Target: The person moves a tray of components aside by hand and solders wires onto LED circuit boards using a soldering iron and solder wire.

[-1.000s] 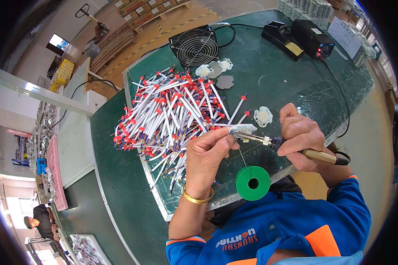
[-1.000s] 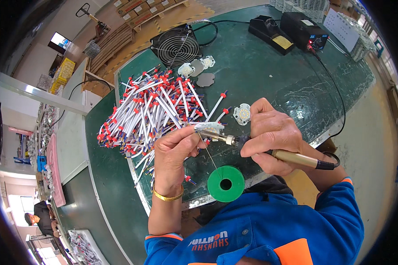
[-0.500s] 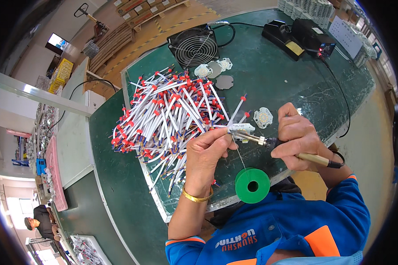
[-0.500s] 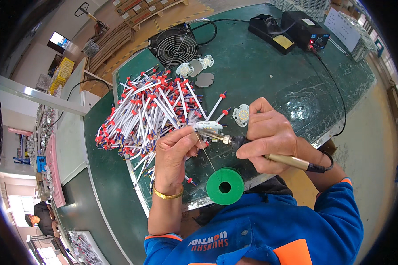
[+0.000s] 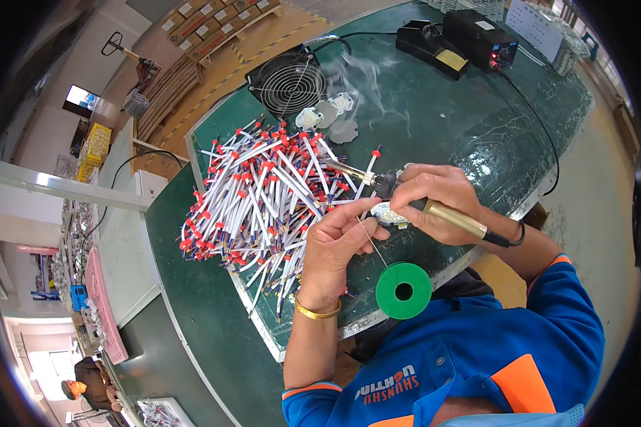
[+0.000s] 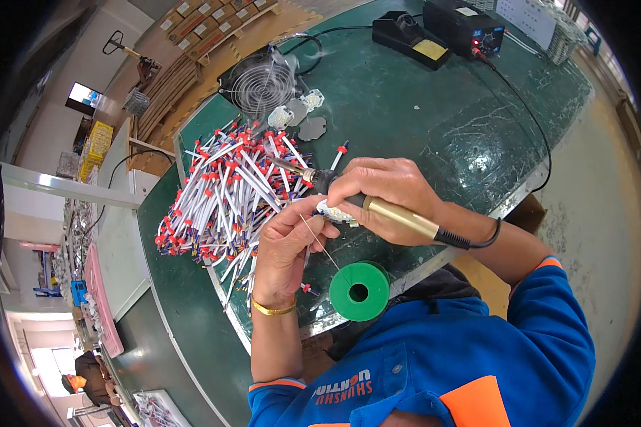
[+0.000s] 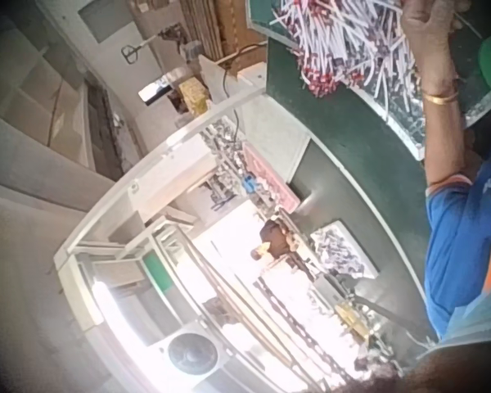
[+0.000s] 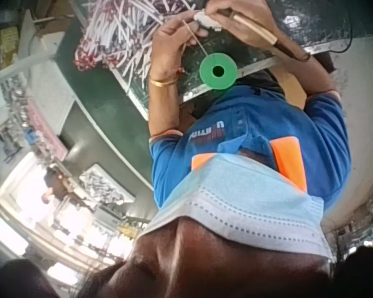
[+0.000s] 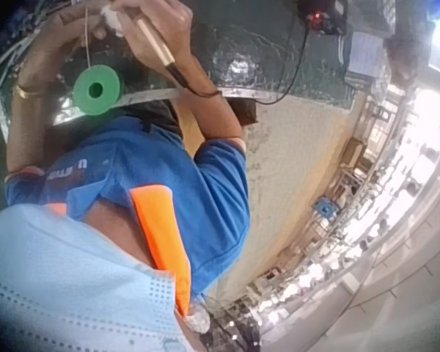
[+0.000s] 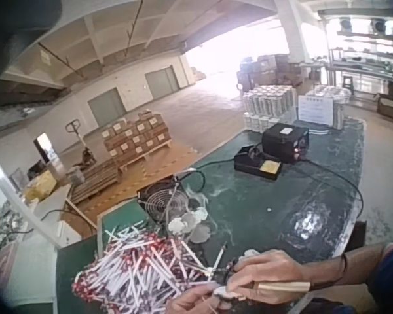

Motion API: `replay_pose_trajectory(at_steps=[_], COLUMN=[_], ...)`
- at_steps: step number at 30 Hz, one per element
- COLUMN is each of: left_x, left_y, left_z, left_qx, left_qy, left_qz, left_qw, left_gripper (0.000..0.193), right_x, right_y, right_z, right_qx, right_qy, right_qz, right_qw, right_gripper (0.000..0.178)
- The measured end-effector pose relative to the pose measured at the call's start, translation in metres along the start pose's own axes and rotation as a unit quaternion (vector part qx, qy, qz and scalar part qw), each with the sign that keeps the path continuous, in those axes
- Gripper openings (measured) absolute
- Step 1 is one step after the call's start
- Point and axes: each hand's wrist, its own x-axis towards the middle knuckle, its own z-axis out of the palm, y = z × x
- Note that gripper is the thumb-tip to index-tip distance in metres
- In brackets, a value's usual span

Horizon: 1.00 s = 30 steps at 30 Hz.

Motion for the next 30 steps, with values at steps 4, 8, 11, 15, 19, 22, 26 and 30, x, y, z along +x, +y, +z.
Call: replay_pose_trajectory(at_steps=[4,8,11,15,19,22,26,30], left_x=[0.001,0.002,0.004,0.004,0.009,0.010,0.006,0.011], left_y=[-0.003,-0.013,-0.018,-0.021,-0.024,-0.028,-0.028,-0.035], left_z=[-0.004,-0.004,-0.004,-0.005,-0.002,0.003,0.001,0.010], left_qx=[0.037,0.078,0.072,0.074,0.060,0.001,0.222,0.390], left_qy=[-0.048,-0.050,-0.060,-0.070,-0.102,-0.102,-0.035,-0.038], left_qz=[0.035,0.088,0.102,0.095,0.054,0.075,0.094,0.140], left_qw=[0.998,0.992,0.990,0.990,0.992,0.992,0.970,0.909], left_gripper=[0.018,0.019,0.020,0.026,0.031,0.034,0.020,0.016], right_x=[-0.001,-0.002,-0.006,-0.011,-0.012,-0.011,-0.011,-0.016], right_y=[-0.001,-0.002,-0.002,-0.001,-0.003,-0.001,0.019,0.044], right_z=[-0.011,-0.013,-0.011,-0.002,0.006,0.003,-0.011,-0.030], right_qx=[0.057,0.105,0.133,0.199,0.206,0.134,-0.067,-0.174], right_qy=[-0.042,-0.037,-0.037,-0.007,0.014,0.009,0.025,-0.007], right_qz=[0.048,0.087,0.147,0.195,0.173,0.129,0.071,0.129], right_qw=[0.996,0.990,0.979,0.960,0.963,0.982,0.995,0.976], right_gripper=[0.013,0.014,0.015,0.016,0.016,0.018,0.017,0.015])
